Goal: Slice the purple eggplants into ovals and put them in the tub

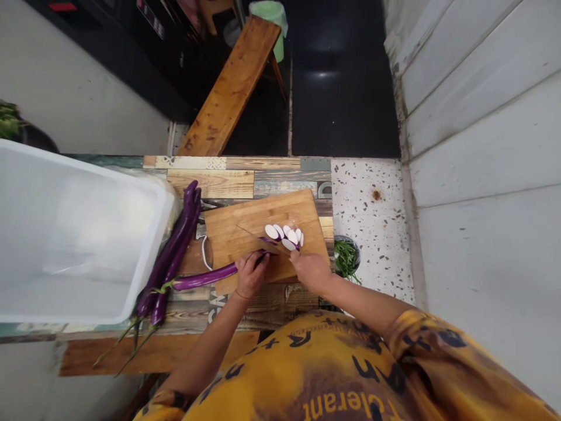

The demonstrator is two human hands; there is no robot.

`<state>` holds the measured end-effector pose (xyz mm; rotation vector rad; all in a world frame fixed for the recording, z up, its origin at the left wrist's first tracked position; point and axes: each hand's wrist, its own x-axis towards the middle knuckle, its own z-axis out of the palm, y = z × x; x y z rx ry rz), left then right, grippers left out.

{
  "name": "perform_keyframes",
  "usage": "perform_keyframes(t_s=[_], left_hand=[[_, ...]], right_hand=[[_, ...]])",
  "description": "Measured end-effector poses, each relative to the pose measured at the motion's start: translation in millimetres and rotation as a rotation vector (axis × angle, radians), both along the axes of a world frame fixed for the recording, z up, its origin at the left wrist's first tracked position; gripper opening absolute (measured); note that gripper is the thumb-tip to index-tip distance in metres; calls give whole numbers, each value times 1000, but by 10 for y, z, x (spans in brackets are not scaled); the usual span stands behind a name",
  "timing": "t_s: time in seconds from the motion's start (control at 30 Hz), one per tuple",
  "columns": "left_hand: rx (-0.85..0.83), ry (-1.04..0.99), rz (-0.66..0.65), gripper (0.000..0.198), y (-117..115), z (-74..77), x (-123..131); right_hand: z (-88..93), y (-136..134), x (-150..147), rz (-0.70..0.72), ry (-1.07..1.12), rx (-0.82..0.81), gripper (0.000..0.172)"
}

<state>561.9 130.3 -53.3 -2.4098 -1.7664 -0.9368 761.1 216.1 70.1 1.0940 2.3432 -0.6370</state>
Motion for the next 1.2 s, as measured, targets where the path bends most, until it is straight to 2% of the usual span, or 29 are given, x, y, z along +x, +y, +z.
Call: perform_keyframes(t_s=[0.13,0.23,0.37,0.47,0.53,0.6,0.7,0.8,0.87,1.07,1.2], left_hand=[[12,-32,-4,21,-44,-71,-24],[1,-113,-12,19,-74,-184,-33],[-86,-264,6,21,-113,-290,-11],[-125,-315,49,26,-127,-299,11],[-100,-270,36,25,-119,-273,11],[-51,-184,-10,23,-98,-224,2],[15,-115,-50,22,-56,-125,-14],[26,-131,-70,25,-33,-51,-21],[12,-152,-68,25,-37,-44,-22],[13,-141,-67,22,-86,-148,-38],[39,-116,-30,24,-116,-191,-94]], right_hand=[[248,-103,177,70,-42,-25,19],[447,-170,291,124,-75,-32,22],[559,-177,352,145,-131,-26,27],[566,-144,371,173,-132,-6,25],[517,-109,349,187,-114,-29,23],[397,-65,269,179,-93,-50,20],[123,2,55,124,-52,-35,18],[-55,32,-119,45,12,-3,26],[-28,17,-131,28,23,15,28],[323,-72,159,158,13,13,13],[348,-50,241,170,-20,-24,13]])
